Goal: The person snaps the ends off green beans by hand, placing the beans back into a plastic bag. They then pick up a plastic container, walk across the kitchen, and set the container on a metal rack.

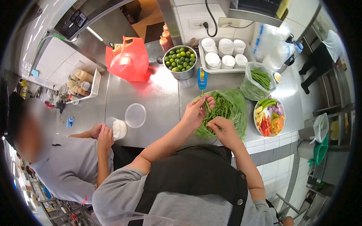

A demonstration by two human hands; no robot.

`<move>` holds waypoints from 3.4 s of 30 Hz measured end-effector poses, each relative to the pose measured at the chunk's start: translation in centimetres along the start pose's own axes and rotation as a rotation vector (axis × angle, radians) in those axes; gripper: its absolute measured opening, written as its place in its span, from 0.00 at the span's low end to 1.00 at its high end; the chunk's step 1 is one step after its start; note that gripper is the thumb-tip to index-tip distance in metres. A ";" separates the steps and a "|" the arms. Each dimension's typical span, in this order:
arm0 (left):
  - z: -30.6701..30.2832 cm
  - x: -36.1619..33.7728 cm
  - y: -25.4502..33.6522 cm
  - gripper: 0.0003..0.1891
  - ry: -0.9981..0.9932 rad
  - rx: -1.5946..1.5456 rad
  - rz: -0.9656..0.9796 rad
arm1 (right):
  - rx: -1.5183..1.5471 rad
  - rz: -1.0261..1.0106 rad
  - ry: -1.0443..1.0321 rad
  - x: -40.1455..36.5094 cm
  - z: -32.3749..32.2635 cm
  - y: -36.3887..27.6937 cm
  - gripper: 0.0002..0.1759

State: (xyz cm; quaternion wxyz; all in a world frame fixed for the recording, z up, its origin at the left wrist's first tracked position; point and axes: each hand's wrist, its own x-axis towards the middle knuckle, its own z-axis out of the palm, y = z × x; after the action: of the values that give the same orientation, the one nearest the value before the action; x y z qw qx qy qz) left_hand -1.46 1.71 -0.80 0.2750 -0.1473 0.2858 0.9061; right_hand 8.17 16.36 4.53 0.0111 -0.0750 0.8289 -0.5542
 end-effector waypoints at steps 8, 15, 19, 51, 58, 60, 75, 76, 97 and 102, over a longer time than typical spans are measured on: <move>-4.4 3.6 4.0 0.14 0.117 -0.122 0.134 | -0.147 0.001 0.015 -0.5 -0.6 3.1 0.07; -5.5 1.4 0.1 0.14 -0.202 0.091 -0.078 | -0.005 0.289 0.104 -1.2 1.6 6.7 0.08; -2.9 -1.3 -3.3 0.15 -0.098 0.145 -0.294 | -0.262 0.130 0.164 -1.3 2.0 11.0 0.06; -3.6 0.1 -0.9 0.15 0.142 0.023 0.107 | 0.123 -0.084 0.273 0.2 1.5 -0.8 0.06; -3.9 -0.3 0.6 0.15 0.127 0.023 0.176 | -0.126 0.212 0.029 0.2 -0.3 6.1 0.09; -4.0 -0.4 0.5 0.15 0.133 0.017 0.165 | -0.125 0.232 -0.022 0.1 -0.4 6.1 0.10; -8.1 0.8 -1.3 0.10 0.320 -0.132 0.030 | -0.732 0.412 -0.092 7.1 0.9 12.3 0.33; -7.4 0.5 -0.9 0.10 0.349 -0.128 0.027 | -0.704 0.401 -0.079 7.6 0.8 11.9 0.32; -5.8 0.0 -1.1 0.03 0.233 0.171 -0.048 | -0.948 0.373 0.028 10.0 -0.9 13.2 0.20; -5.4 -0.2 -0.4 0.02 0.087 0.127 -0.096 | -1.024 0.297 0.012 9.2 -1.1 12.6 0.12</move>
State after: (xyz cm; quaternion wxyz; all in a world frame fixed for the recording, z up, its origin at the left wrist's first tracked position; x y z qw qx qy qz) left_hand -0.49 -1.36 -5.13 0.3142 -0.1825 0.3472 0.8645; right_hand -2.42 20.86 -6.09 0.0467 0.0507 0.9950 -0.0717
